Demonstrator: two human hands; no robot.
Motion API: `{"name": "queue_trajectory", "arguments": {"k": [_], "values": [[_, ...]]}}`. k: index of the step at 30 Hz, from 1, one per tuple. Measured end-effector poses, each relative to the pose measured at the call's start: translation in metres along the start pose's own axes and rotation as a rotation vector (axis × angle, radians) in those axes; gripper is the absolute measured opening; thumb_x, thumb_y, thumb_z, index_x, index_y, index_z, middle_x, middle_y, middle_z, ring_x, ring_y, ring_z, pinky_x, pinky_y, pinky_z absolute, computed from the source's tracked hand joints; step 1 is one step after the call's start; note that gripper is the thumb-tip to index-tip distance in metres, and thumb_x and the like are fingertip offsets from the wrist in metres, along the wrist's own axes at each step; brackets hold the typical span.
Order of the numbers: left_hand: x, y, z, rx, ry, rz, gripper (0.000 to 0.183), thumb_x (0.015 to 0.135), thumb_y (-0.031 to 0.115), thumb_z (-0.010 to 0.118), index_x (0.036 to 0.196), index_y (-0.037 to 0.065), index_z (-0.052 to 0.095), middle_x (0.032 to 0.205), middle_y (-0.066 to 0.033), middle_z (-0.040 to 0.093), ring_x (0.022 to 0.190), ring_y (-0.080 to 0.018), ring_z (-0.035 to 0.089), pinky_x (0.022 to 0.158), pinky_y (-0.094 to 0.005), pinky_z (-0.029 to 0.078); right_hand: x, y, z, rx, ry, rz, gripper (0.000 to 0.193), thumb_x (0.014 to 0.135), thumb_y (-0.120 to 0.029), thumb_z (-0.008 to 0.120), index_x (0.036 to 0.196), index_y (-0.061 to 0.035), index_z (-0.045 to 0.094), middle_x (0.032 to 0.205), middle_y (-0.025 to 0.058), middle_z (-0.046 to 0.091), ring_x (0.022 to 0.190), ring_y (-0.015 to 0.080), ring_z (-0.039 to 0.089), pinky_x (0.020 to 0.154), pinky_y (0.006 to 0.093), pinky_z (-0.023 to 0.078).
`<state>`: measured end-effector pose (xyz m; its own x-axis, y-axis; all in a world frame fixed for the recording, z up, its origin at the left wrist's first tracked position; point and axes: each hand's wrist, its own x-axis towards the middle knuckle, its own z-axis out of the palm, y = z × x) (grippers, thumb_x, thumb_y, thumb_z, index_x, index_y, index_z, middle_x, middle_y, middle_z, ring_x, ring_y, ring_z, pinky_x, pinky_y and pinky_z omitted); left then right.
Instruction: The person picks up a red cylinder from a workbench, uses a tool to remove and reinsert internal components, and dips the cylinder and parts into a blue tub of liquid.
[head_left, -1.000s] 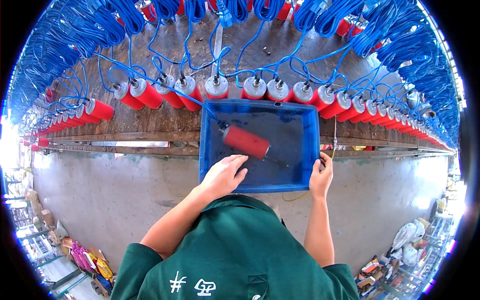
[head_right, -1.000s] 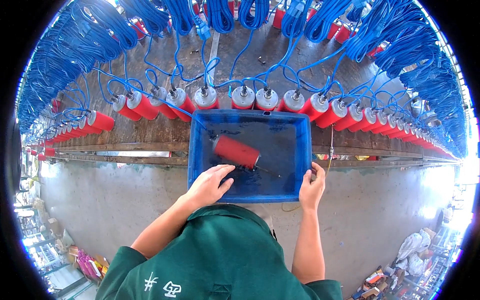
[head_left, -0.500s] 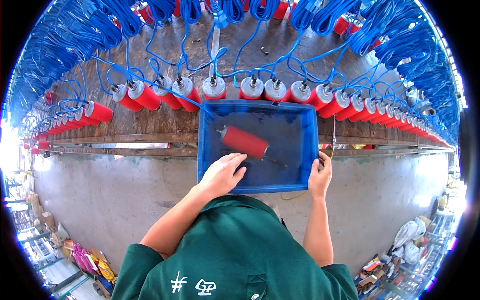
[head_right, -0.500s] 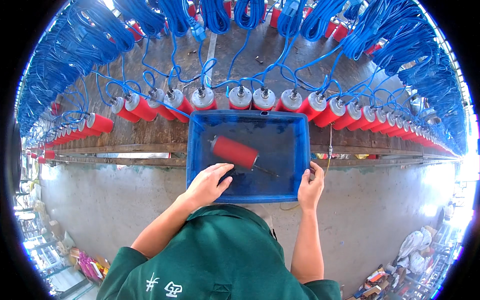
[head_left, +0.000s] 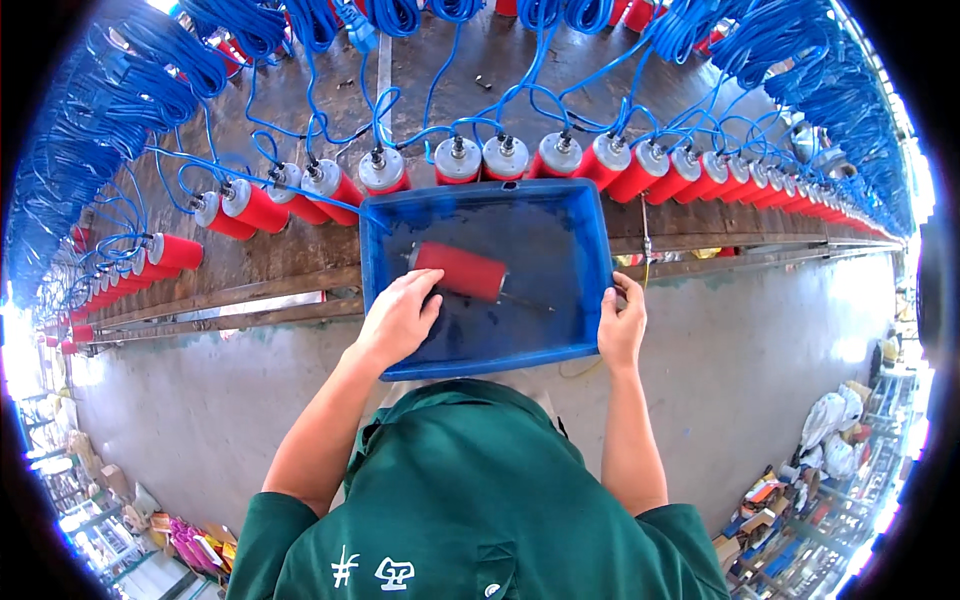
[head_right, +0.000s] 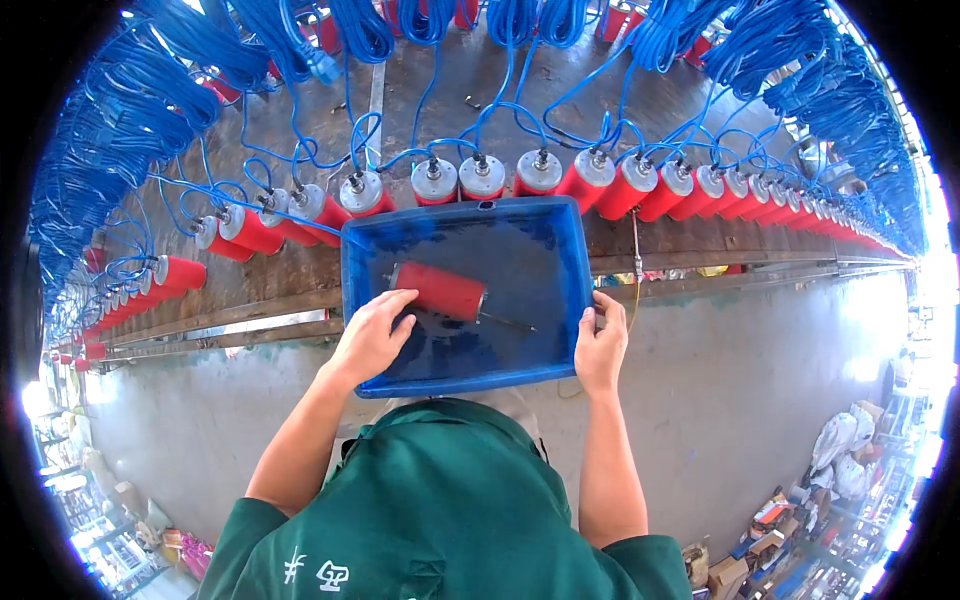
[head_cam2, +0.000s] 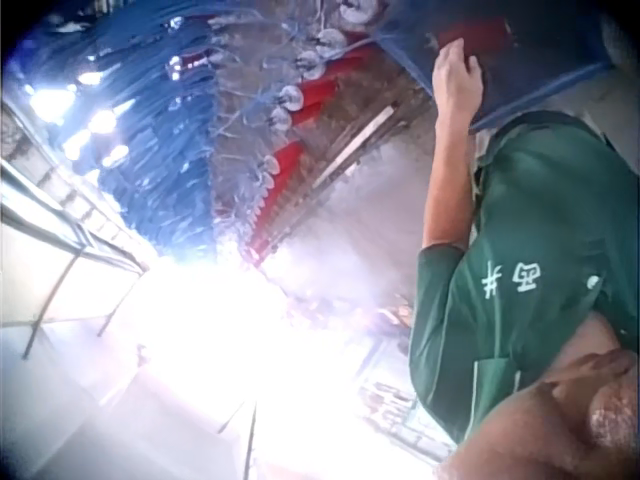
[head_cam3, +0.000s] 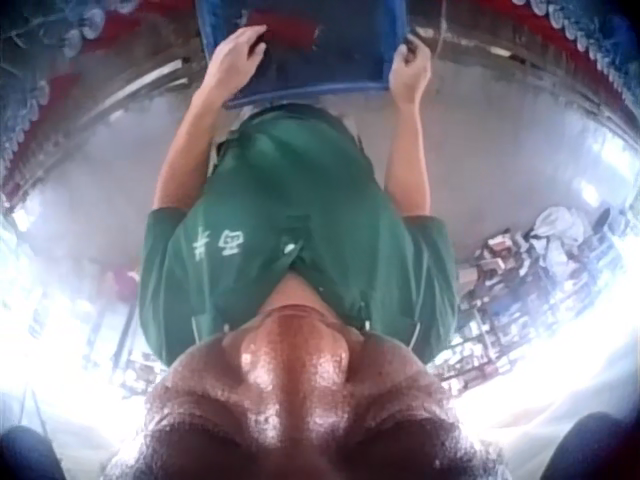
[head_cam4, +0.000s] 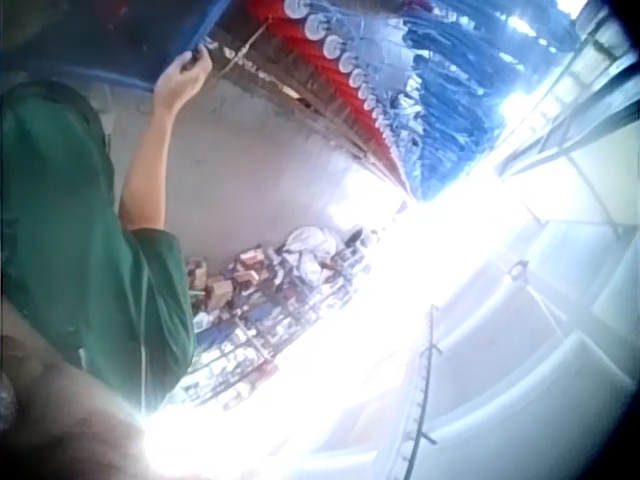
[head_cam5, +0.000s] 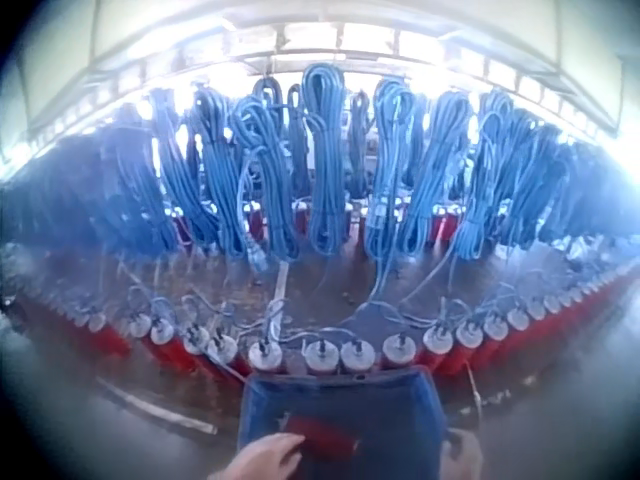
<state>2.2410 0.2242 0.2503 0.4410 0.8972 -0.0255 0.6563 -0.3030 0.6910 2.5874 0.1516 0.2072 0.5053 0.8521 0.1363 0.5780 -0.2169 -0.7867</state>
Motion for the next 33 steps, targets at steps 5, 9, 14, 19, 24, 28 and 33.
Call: {"name": "queue_trajectory", "arguments": {"k": [5, 9, 14, 19, 24, 28, 33], "values": [[0.014, -0.008, 0.002, 0.051, -0.032, 0.053, 0.039, 0.098, 0.012, 0.064, 0.133, -0.004, 0.063, 0.134, -0.0231, 0.066, 0.124, -0.0411, 0.061, 0.109, -0.044, 0.048, 0.0, -0.006, -0.001, 0.022, 0.002, 0.012, 0.025, 0.103, -0.006, 0.06, 0.127, 0.0007, 0.065, 0.116, 0.0162, 0.068, 0.103, 0.0284, 0.067, 0.092, 0.039, 0.054], [0.032, -0.01, 0.008, 0.177, -0.109, 0.161, 0.045, 0.092, 0.01, 0.07, 0.134, -0.002, 0.062, 0.135, -0.0209, 0.065, 0.128, -0.0397, 0.059, 0.111, -0.0438, 0.047, 0.0, -0.005, -0.001, 0.035, 0.001, 0.012, 0.025, 0.103, -0.005, 0.06, 0.127, 0.001, 0.065, 0.116, 0.0162, 0.068, 0.104, 0.0285, 0.067, 0.093, 0.039, 0.054], [0.058, -0.015, 0.03, 0.411, -0.234, 0.316, 0.067, 0.079, 0.009, 0.079, 0.141, 0.003, 0.056, 0.136, -0.0162, 0.063, 0.131, -0.038, 0.057, 0.113, -0.0451, 0.047, 0.001, 0.0, -0.001, 0.048, -0.004, 0.029, 0.025, 0.102, -0.005, 0.061, 0.126, 0.0006, 0.065, 0.117, 0.0159, 0.068, 0.105, 0.0296, 0.067, 0.093, 0.0389, 0.054], [0.081, -0.042, 0.054, 0.645, -0.339, 0.338, 0.067, 0.081, 0.013, 0.076, 0.145, 0.009, 0.054, 0.141, -0.0135, 0.06, 0.13, -0.0351, 0.059, 0.113, -0.0512, 0.045, 0.002, -0.002, 0.0, 0.057, -0.005, 0.034, 0.025, 0.101, -0.004, 0.061, 0.125, 0.0, 0.065, 0.118, 0.0155, 0.067, 0.105, 0.0301, 0.067, 0.093, 0.0396, 0.054], [0.091, -0.043, 0.063, 0.709, -0.359, 0.305, 0.068, 0.088, 0.012, 0.068, 0.153, 0.017, 0.049, 0.142, -0.0168, 0.058, 0.128, -0.0373, 0.06, 0.111, -0.053, 0.045, 0.002, 0.002, 0.0, 0.049, 0.003, 0.012, 0.024, 0.101, -0.004, 0.062, 0.125, -0.0008, 0.064, 0.116, 0.0143, 0.068, 0.104, 0.0274, 0.067, 0.091, 0.0374, 0.055], [0.094, -0.032, 0.055, 0.833, -0.428, 0.349, 0.084, 0.079, 0.018, 0.079, 0.156, 0.019, 0.045, 0.138, -0.0192, 0.059, 0.124, -0.0383, 0.062, 0.108, -0.0535, 0.047, 0.004, -0.002, 0.0, 0.059, -0.01, 0.052, 0.025, 0.099, -0.004, 0.063, 0.124, -0.0026, 0.064, 0.119, 0.0149, 0.067, 0.111, 0.0335, 0.066, 0.097, 0.0425, 0.053], [0.099, -0.001, 0.031, 0.831, -0.564, 0.262, 0.106, 0.067, 0.029, 0.093, 0.159, 0.016, 0.042, 0.132, -0.0178, 0.062, 0.12, -0.0362, 0.064, 0.1, -0.0466, 0.053, 0.003, -0.001, -0.001, 0.04, -0.005, 0.021, 0.026, 0.098, -0.004, 0.064, 0.124, -0.0023, 0.064, 0.121, 0.0151, 0.067, 0.115, 0.0357, 0.063, 0.101, 0.0434, 0.051]]}}
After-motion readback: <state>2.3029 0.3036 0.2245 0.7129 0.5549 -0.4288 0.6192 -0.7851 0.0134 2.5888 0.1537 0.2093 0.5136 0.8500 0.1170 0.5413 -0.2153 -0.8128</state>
